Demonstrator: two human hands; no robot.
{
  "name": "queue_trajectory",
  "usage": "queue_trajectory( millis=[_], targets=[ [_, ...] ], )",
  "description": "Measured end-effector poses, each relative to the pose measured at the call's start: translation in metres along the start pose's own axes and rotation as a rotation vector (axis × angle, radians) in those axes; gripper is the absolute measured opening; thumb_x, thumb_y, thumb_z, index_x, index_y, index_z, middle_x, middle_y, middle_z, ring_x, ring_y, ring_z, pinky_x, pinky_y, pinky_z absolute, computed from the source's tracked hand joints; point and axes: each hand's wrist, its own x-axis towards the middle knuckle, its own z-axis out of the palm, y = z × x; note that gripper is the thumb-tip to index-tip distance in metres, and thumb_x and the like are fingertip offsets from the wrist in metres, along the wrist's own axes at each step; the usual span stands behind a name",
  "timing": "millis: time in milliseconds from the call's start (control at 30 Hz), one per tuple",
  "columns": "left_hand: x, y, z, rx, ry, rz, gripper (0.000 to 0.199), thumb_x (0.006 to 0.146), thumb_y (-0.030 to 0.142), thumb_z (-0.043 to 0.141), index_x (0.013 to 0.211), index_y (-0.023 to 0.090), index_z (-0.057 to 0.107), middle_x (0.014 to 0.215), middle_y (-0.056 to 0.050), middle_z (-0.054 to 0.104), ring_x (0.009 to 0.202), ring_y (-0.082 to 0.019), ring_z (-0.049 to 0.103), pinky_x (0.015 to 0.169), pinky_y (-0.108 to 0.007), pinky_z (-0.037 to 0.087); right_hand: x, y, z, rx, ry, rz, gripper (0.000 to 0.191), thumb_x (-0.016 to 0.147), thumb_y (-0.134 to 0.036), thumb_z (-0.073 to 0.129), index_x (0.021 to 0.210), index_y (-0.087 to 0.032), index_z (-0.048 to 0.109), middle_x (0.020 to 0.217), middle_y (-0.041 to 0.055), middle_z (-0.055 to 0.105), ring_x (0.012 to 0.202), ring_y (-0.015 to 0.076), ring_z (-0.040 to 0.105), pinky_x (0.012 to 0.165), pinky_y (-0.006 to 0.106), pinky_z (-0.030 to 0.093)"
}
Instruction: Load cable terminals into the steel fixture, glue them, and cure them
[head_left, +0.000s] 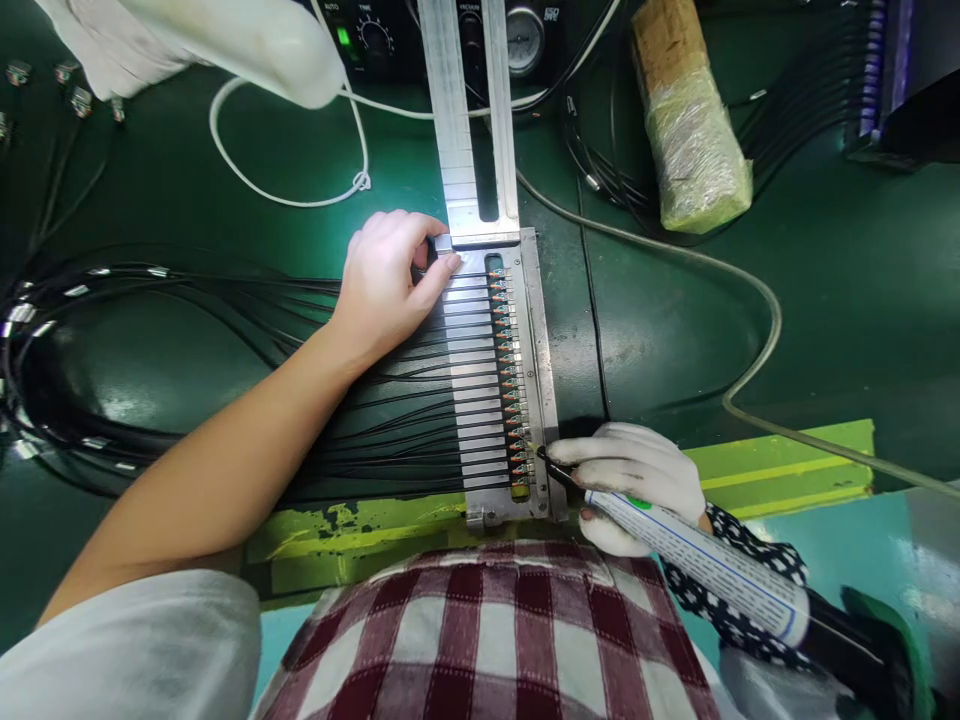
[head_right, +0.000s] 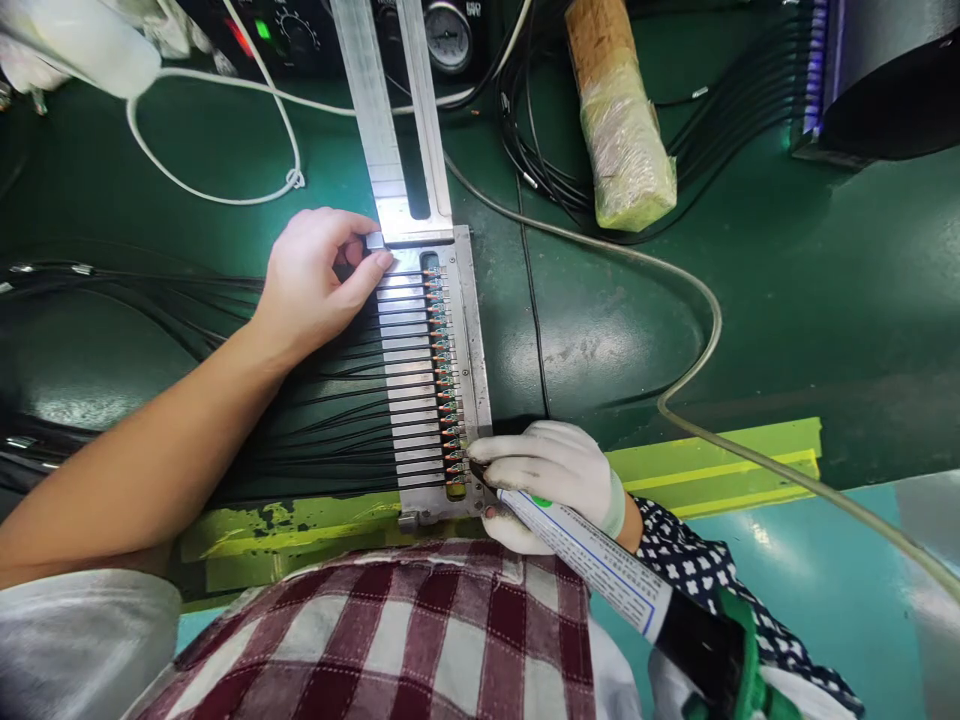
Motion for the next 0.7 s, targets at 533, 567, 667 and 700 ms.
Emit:
queue_trajectory(
  millis=[533, 567, 667, 700],
  targets=[
    [0.0003, 0.0012, -0.0017, -0.008, -0.021, -0.013, 0.025, 0.092, 0.047, 0.056, 0.107, 0.028, 0.063, 0.088, -0.006, 0.065, 0.098, -0.031, 0.061, 0.093, -0.049, 0.047, -0.0004, 0.0036, 0.0021, 0.036, 0.038, 0.002, 0.012, 0.091, -0.029, 0.061, 0.098, -0.020, 0.061, 0.097, 0.0107, 0.079, 0.079, 0.0180, 0.077, 0.066, 0.030, 0.059],
    [0.0003, 0.0013, -0.0018, -0.007, -0.018, -0.011, 0.025, 0.092, 0.047, 0.056, 0.107, 0.028, 0.063, 0.088, -0.006, 0.065, 0.098, -0.031, 0.062, 0.093, -0.049, 0.047, -0.0005, 0.0039, 0.0023, 0.040, 0.039, 0.002, 0.012, 0.091, -0.029, 0.062, 0.098, -0.020, 0.061, 0.097, 0.0108, 0.079, 0.079, 0.0182, 0.077, 0.066, 0.030, 0.059],
    [0.0002, 0.0013, -0.0019, -0.003, -0.011, -0.004, 0.024, 0.092, 0.047, 0.056, 0.106, 0.029, 0.063, 0.086, -0.006, 0.064, 0.097, -0.031, 0.062, 0.092, -0.049, 0.048, -0.0004, 0.0046, 0.0027, 0.036, 0.030, 0.006, 0.012, 0.088, -0.027, 0.064, 0.098, -0.019, 0.062, 0.098, 0.0112, 0.079, 0.079, 0.0191, 0.077, 0.066, 0.030, 0.060],
    [0.0002, 0.0013, -0.0018, -0.004, -0.009, 0.000, 0.024, 0.092, 0.047, 0.056, 0.106, 0.029, 0.063, 0.085, -0.006, 0.064, 0.096, -0.030, 0.062, 0.092, -0.049, 0.048, -0.0004, 0.0048, 0.0030, 0.034, 0.033, 0.005, 0.012, 0.088, -0.026, 0.064, 0.097, -0.019, 0.062, 0.098, 0.0112, 0.079, 0.079, 0.0193, 0.077, 0.066, 0.030, 0.060]
  ],
)
